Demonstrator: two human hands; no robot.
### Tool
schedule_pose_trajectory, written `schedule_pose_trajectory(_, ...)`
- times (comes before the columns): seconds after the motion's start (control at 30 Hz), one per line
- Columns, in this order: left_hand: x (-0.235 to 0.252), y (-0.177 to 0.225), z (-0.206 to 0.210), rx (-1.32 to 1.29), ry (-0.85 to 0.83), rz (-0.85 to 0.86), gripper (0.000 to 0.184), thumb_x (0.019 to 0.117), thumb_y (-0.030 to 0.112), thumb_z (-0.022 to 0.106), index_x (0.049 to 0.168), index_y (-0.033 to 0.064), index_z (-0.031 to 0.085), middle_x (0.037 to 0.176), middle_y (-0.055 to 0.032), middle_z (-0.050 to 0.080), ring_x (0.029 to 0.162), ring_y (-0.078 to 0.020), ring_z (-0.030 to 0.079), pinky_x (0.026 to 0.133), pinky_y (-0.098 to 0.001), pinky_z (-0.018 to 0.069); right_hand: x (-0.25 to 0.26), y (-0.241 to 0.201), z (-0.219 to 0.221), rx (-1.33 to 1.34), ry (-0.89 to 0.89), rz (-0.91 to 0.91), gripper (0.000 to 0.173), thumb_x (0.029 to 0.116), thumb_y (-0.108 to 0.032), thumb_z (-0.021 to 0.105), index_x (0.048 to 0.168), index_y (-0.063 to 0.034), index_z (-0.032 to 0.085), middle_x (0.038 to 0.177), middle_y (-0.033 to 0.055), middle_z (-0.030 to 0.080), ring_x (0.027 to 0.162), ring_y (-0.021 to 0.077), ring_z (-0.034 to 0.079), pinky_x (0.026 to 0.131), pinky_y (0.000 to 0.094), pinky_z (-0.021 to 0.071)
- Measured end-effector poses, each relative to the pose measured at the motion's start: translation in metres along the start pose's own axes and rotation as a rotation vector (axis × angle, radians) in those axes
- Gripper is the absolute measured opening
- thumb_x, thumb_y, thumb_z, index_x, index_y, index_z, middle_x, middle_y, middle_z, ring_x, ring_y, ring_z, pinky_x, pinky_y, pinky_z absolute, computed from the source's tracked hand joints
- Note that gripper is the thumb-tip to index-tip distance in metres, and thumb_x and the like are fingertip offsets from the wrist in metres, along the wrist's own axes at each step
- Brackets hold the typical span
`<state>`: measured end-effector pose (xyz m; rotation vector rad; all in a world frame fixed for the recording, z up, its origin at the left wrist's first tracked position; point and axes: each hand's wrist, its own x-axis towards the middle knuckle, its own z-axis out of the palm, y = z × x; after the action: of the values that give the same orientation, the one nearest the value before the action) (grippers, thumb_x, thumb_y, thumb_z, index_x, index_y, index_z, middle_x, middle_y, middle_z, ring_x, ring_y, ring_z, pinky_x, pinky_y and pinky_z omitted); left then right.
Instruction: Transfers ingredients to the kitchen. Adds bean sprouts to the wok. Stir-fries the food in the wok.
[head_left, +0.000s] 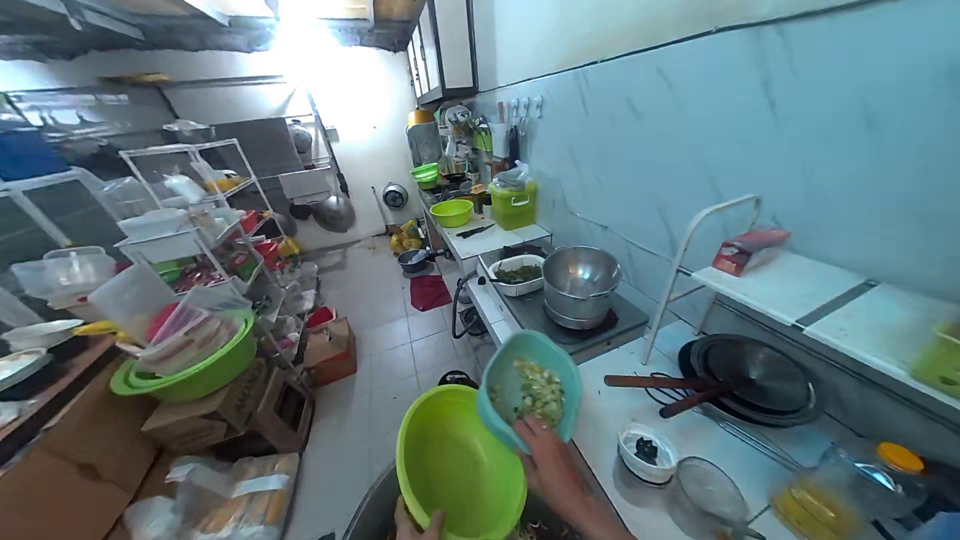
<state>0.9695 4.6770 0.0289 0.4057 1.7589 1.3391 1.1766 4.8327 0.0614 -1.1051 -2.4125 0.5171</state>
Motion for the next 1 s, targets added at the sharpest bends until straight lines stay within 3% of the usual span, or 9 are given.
schedule_pose_trajectory(0.13, 0.013, 0.028, 0.060, -0.102, -0.181, -0.037, 0.088, 0.0997, 0.001, 0.060, 0.163, 0.0156, 0.000, 0.137, -0.0339, 0.050, 0.093, -0.0399, 0.071, 0.072, -0.0511, 0.0632, 0.013, -0.024, -0.030, 0.035, 0.016, -0.144, 0.031, 0.0942, -0.012, 0.067, 0.125, -0.0096, 0.068, 0.117, 0.0158, 0.067, 0.108, 0.0331, 0.067, 0.089, 0.0483, 0.0586)
schedule_pose_trajectory(0.27, 0.036, 0.038, 0.132, -0.358, -0.305, -0.157, 0.064, 0.1033, -0.001, 0.051, 0.157, 0.0101, 0.017, 0.122, -0.0287, 0.060, 0.090, -0.0372, 0.072, 0.071, -0.0479, 0.0636, 0.030, -0.001, -0.046, 0.083, -0.115, 0.013, 0.038, 0.0984, -0.015, 0.064, 0.136, -0.0100, 0.063, 0.128, 0.0182, 0.064, 0.115, 0.0352, 0.065, 0.098, 0.0526, 0.0537)
schedule_pose_trajectory(0.4, 0.057, 0.025, 0.184, -0.338, -0.384, -0.183, 0.067, 0.1014, -0.003, 0.054, 0.157, 0.0104, 0.018, 0.120, -0.0286, 0.061, 0.089, -0.0380, 0.072, 0.069, -0.0488, 0.0632, 0.034, 0.047, -0.041, 0.100, -0.184, 0.163, 0.044, 0.0988, -0.017, 0.064, 0.142, -0.0101, 0.058, 0.136, 0.0163, 0.063, 0.125, 0.0323, 0.062, 0.108, 0.0512, 0.0485)
schedule_pose_trajectory(0.6, 0.071, 0.022, 0.209, -0.386, -0.701, -0.252, 0.060, 0.0953, -0.002, 0.054, 0.150, 0.0084, 0.031, 0.122, -0.0175, 0.062, 0.102, -0.0281, 0.067, 0.086, -0.0440, 0.0591, 0.033, 0.089, -0.027, -0.007, -0.216, 0.347, 0.051, 0.0950, -0.018, 0.067, 0.145, -0.0134, 0.058, 0.139, 0.0161, 0.062, 0.129, 0.0339, 0.059, 0.111, 0.0532, 0.0459)
schedule_pose_trajectory(0.67, 0.061, 0.027, 0.209, -0.267, -0.751, -0.231, 0.065, 0.0974, 0.000, 0.055, 0.155, 0.0095, 0.027, 0.126, -0.0182, 0.061, 0.105, -0.0267, 0.067, 0.090, -0.0415, 0.0576, 0.033, 0.099, -0.018, -0.081, -0.224, 0.411, 0.050, 0.0954, -0.022, 0.069, 0.144, -0.0143, 0.059, 0.137, 0.0185, 0.062, 0.128, 0.0368, 0.059, 0.109, 0.0557, 0.0470)
schedule_pose_trajectory(0.77, 0.052, 0.027, 0.181, -0.047, -0.765, -0.137, 0.073, 0.1030, 0.007, 0.052, 0.163, 0.0089, 0.011, 0.135, -0.0231, 0.054, 0.112, -0.0274, 0.063, 0.096, -0.0412, 0.0537, 0.033, 0.095, -0.012, -0.198, -0.284, 0.454, 0.047, 0.0997, -0.025, 0.063, 0.146, -0.0180, 0.059, 0.142, 0.0234, 0.057, 0.134, 0.0444, 0.052, 0.108, 0.0642, 0.0436)
schedule_pose_trajectory(0.87, 0.039, 0.029, 0.101, 0.039, -0.691, 0.052, 0.055, 0.1046, 0.011, 0.051, 0.158, 0.0063, 0.037, 0.147, -0.0201, 0.054, 0.126, -0.0310, 0.061, 0.103, -0.0477, 0.0522, 0.004, 0.075, -0.006, -0.158, -0.056, 0.272, 0.041, 0.1001, -0.026, 0.064, 0.139, -0.0125, 0.065, 0.136, 0.0260, 0.060, 0.128, 0.0485, 0.055, 0.105, 0.0674, 0.0439)
schedule_pose_trajectory(0.93, 0.034, 0.030, 0.026, 0.042, -0.514, 0.185, 0.041, 0.1048, 0.010, 0.051, 0.145, 0.0061, 0.055, 0.136, -0.0150, 0.065, 0.118, -0.0269, 0.067, 0.097, -0.0453, 0.0570, -0.029, 0.047, -0.003, -0.064, 0.173, 0.095, 0.028, 0.0989, -0.027, 0.065, 0.114, -0.0059, 0.076, 0.114, 0.0242, 0.068, 0.110, 0.0472, 0.063, 0.094, 0.0657, 0.0510)
schedule_pose_trajectory(1.0, 0.039, 0.018, -0.055, 0.054, -0.263, 0.247, 0.036, 0.1052, 0.009, 0.050, 0.140, 0.0055, 0.058, 0.127, -0.0130, 0.069, 0.108, -0.0247, 0.071, 0.090, -0.0435, 0.0596, -0.075, 0.002, 0.003, 0.057, 0.237, 0.020, 0.030, 0.0995, -0.029, 0.062, 0.097, -0.0040, 0.078, 0.095, 0.0167, 0.072, 0.094, 0.0374, 0.069, 0.085, 0.0588, 0.0554)
